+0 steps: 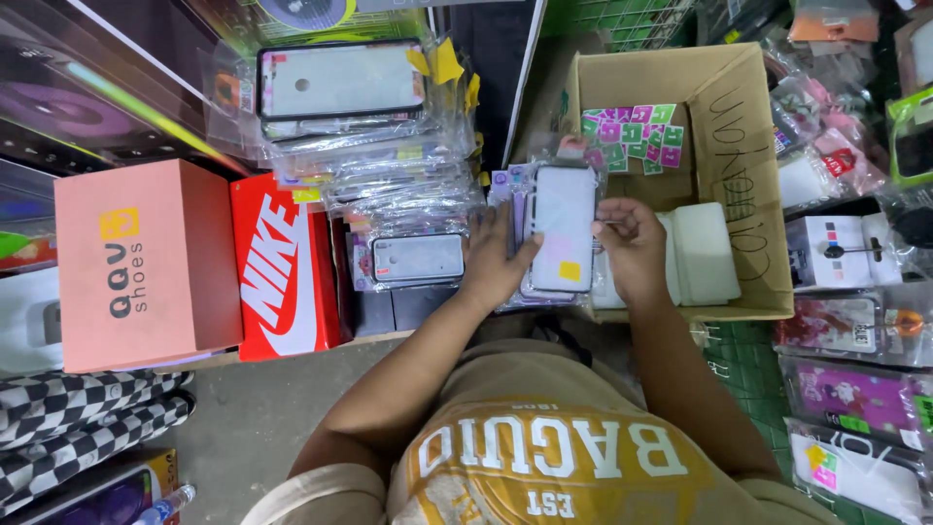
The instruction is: Sorting and organizing various mobile phone screen protectors and cases in a retail stock area.
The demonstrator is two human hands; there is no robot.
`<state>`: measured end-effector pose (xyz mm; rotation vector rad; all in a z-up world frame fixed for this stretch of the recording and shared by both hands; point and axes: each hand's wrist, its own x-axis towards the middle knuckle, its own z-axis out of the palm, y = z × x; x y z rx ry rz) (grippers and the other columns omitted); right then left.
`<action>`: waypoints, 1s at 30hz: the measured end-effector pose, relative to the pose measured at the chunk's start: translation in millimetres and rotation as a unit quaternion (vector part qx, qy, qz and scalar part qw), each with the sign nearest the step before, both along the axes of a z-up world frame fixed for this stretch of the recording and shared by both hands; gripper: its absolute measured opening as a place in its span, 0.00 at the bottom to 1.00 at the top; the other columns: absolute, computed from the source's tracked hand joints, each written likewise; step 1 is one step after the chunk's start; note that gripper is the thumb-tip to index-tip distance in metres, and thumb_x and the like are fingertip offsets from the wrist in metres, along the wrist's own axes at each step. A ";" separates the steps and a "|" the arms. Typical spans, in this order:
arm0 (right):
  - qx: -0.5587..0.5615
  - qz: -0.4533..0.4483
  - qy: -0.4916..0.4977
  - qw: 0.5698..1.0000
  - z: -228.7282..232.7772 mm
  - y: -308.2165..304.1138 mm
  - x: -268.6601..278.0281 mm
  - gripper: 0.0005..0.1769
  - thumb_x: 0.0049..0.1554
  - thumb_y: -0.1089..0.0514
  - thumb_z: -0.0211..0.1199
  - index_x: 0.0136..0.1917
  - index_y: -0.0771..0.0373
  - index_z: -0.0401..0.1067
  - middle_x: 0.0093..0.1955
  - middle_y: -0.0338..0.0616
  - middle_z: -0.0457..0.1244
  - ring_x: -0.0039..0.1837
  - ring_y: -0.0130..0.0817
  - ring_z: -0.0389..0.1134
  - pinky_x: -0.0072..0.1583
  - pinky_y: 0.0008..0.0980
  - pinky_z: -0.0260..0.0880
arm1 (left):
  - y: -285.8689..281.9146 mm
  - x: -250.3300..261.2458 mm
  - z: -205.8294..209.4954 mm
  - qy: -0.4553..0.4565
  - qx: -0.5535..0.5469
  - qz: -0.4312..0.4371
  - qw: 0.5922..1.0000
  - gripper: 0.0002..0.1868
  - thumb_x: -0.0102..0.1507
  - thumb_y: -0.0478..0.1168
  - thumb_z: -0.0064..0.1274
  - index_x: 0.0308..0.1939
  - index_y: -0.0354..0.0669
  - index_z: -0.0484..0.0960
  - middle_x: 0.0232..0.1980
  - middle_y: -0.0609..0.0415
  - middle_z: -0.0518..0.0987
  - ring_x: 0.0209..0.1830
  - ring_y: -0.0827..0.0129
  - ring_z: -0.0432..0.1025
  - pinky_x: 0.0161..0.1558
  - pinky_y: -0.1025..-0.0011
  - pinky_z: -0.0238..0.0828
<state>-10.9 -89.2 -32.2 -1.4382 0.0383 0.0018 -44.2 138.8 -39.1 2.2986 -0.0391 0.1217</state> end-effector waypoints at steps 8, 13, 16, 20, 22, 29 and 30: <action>-0.248 -0.021 -0.220 0.943 108.4 44.9 -18.1 0.18 0.55 0.70 0.67 0.59 0.66 0.72 0.55 0.50 0.65 0.57 0.34 0.66 0.59 0.32 0.69 | -0.9 14.3 38.5 0.109 -0.574 -0.102 0.805 0.28 0.70 0.32 0.49 0.74 0.37 0.62 0.60 0.48 0.79 0.57 0.70 0.74 0.59 0.70 0.72; -0.378 0.028 -0.313 0.871 112.3 35.6 -25.8 0.19 0.54 0.67 0.73 0.59 0.62 0.75 0.56 0.50 0.67 0.60 0.35 0.68 0.61 0.34 0.69 | 2.5 22.0 64.4 0.077 -0.594 -0.054 0.799 0.25 0.71 0.33 0.46 0.73 0.39 0.62 0.58 0.49 0.80 0.55 0.69 0.75 0.56 0.69 0.74; -0.296 0.071 -0.155 0.940 94.8 29.5 -18.7 0.21 0.50 0.65 0.76 0.56 0.64 0.75 0.47 0.43 0.67 0.49 0.27 0.66 0.53 0.30 0.68 | 0.1 24.8 69.0 0.082 -0.604 -0.015 0.793 0.25 0.72 0.35 0.45 0.73 0.41 0.62 0.58 0.50 0.79 0.55 0.69 0.75 0.56 0.68 0.75; -0.199 0.110 -0.021 0.973 78.9 18.7 -15.2 0.17 0.53 0.65 0.73 0.55 0.64 0.76 0.42 0.37 0.67 0.45 0.23 0.66 0.51 0.27 0.69 | -6.1 19.3 69.5 0.095 -0.624 0.007 0.776 0.25 0.70 0.34 0.48 0.71 0.42 0.64 0.59 0.50 0.78 0.56 0.69 0.74 0.57 0.69 0.75; -0.202 0.107 -0.029 0.973 80.1 16.0 -12.3 0.15 0.53 0.67 0.72 0.54 0.65 0.76 0.41 0.36 0.66 0.45 0.23 0.65 0.51 0.26 0.68 | -8.8 21.0 65.0 0.096 -0.623 0.002 0.776 0.25 0.69 0.33 0.51 0.70 0.41 0.65 0.59 0.50 0.79 0.56 0.69 0.74 0.57 0.69 0.75; -0.239 0.100 -0.064 0.964 73.3 20.3 -10.7 0.10 0.55 0.69 0.67 0.51 0.67 0.76 0.45 0.37 0.69 0.48 0.22 0.68 0.54 0.25 0.68 | -17.9 19.7 64.1 0.093 -0.629 -0.004 0.771 0.19 0.68 0.31 0.55 0.62 0.35 0.72 0.55 0.49 0.81 0.52 0.69 0.76 0.54 0.68 0.76; -0.193 0.111 -0.031 0.974 69.9 20.5 -9.9 0.11 0.56 0.68 0.64 0.53 0.66 0.75 0.46 0.36 0.69 0.49 0.21 0.68 0.55 0.24 0.70 | -18.8 19.1 64.2 0.082 -0.616 -0.004 0.783 0.19 0.68 0.32 0.55 0.63 0.36 0.73 0.55 0.50 0.81 0.52 0.70 0.76 0.54 0.68 0.75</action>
